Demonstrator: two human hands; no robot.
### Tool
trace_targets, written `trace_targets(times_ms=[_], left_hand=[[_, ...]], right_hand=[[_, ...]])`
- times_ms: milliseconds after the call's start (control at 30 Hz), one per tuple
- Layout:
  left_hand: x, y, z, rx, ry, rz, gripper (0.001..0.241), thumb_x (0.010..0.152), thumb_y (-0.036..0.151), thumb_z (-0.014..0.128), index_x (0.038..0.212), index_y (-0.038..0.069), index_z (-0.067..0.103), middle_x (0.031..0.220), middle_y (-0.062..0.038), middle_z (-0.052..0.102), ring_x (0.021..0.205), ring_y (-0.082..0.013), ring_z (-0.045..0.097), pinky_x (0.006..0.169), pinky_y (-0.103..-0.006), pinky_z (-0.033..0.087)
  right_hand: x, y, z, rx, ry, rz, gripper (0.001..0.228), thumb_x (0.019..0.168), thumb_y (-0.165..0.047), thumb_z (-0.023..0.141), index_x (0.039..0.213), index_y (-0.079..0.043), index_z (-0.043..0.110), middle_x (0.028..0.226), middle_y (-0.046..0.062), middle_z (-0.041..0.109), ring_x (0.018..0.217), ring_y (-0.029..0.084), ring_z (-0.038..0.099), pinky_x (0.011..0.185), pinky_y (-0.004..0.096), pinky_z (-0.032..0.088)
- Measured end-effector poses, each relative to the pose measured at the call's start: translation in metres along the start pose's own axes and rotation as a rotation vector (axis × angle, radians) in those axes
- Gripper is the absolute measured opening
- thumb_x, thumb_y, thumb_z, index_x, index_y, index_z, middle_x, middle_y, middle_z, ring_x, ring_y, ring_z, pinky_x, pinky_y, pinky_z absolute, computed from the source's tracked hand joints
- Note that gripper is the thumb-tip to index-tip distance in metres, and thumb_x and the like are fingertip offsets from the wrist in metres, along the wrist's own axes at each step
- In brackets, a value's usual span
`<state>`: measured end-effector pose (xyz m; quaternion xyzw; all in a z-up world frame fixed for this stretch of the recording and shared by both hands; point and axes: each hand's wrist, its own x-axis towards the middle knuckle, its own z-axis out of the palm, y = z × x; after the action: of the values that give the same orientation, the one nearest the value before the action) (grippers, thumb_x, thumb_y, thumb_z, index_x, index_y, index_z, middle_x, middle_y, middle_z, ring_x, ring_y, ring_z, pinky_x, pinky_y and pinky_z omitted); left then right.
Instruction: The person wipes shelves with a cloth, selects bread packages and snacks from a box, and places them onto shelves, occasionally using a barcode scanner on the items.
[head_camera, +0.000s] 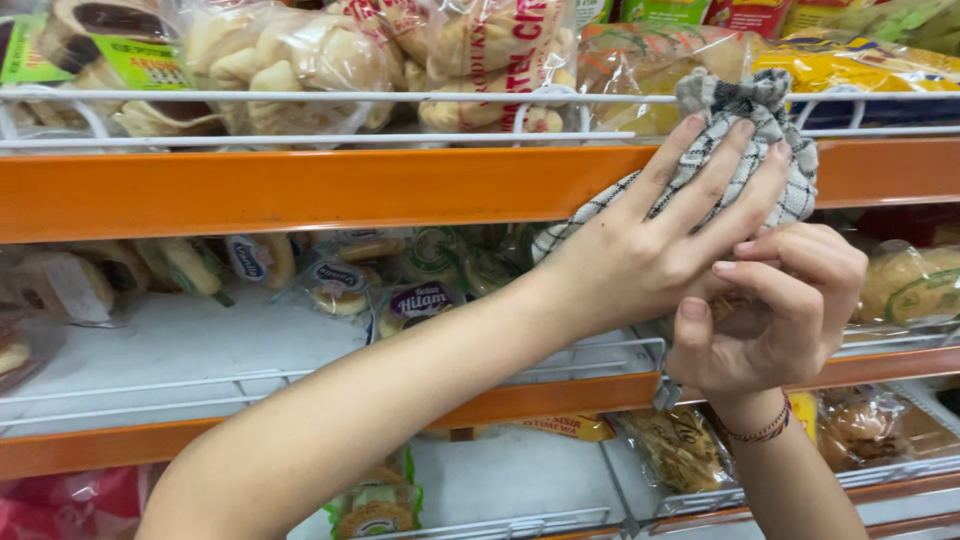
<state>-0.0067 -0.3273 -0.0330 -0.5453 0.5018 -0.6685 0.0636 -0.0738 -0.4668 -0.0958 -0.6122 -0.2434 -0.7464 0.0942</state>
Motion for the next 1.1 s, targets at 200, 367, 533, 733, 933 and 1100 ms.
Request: trace_targets(times_ms=[200,367,533,733,933,1100], left_hand=[[-0.085,-0.060,-0.059,-0.058,0.010,-0.021,0.033,0.111,0.022,0.055,0.145,0.021,0.060,0.156,-0.019,0.051,0.148,-0.0423,0.047,0.126,-0.0632,0.031],[-0.166,-0.112,-0.119,0.171,-0.058,-0.102,0.035,0.112,0.025,0.061,0.146,0.034,0.061,0.157,-0.014,0.054,0.145,-0.0391,0.051,0.125,-0.0604,0.034],[-0.248,-0.162,-0.180,0.265,-0.100,-0.189,0.038,0.108,0.021,0.067,0.144,0.032,0.068,0.152,-0.019,0.056,0.140,-0.0434,0.054,0.121,-0.0615,0.040],[-0.326,-0.222,-0.263,0.283,-0.147,-0.493,0.048,0.101,0.015,0.077,0.147,0.021,0.063,0.158,-0.025,0.048,0.150,-0.0480,0.046,0.125,-0.0624,0.035],[-0.339,-0.248,-0.288,0.095,-0.177,-0.534,0.061,0.086,0.035,0.078,0.143,0.018,0.063,0.154,-0.032,0.039,0.144,-0.0536,0.034,0.121,-0.0681,0.019],[-0.356,-0.278,-0.287,0.126,-0.153,-0.277,0.035,0.112,0.022,0.057,0.146,0.023,0.063,0.160,-0.019,0.049,0.152,-0.0418,0.042,0.130,-0.0604,0.019]], right_hand=[[0.012,-0.036,0.030,0.062,0.011,-0.046,0.027,0.094,-0.028,0.070,0.105,-0.004,0.061,0.107,0.014,0.057,0.104,0.032,0.059,0.090,0.046,0.052],[0.029,-0.083,0.069,0.022,-0.207,-0.073,0.030,0.090,-0.026,0.072,0.110,-0.005,0.065,0.115,0.014,0.061,0.111,0.036,0.059,0.099,0.051,0.047],[0.044,-0.141,0.118,0.074,-0.275,-0.171,0.029,0.086,-0.023,0.074,0.110,-0.007,0.069,0.115,0.014,0.061,0.110,0.037,0.058,0.100,0.054,0.045],[0.063,-0.220,0.174,0.128,-0.293,-0.220,0.031,0.093,-0.023,0.072,0.119,-0.006,0.069,0.124,0.014,0.061,0.120,0.035,0.057,0.107,0.054,0.042],[0.078,-0.305,0.240,0.101,-0.461,-0.110,0.056,0.098,-0.023,0.063,0.145,0.006,0.055,0.153,0.024,0.048,0.146,0.042,0.043,0.123,0.060,0.027],[0.085,-0.363,0.309,0.120,-0.473,-0.089,0.075,0.103,-0.036,0.055,0.154,0.014,0.034,0.165,0.033,0.027,0.158,0.046,0.023,0.122,0.074,0.000]])
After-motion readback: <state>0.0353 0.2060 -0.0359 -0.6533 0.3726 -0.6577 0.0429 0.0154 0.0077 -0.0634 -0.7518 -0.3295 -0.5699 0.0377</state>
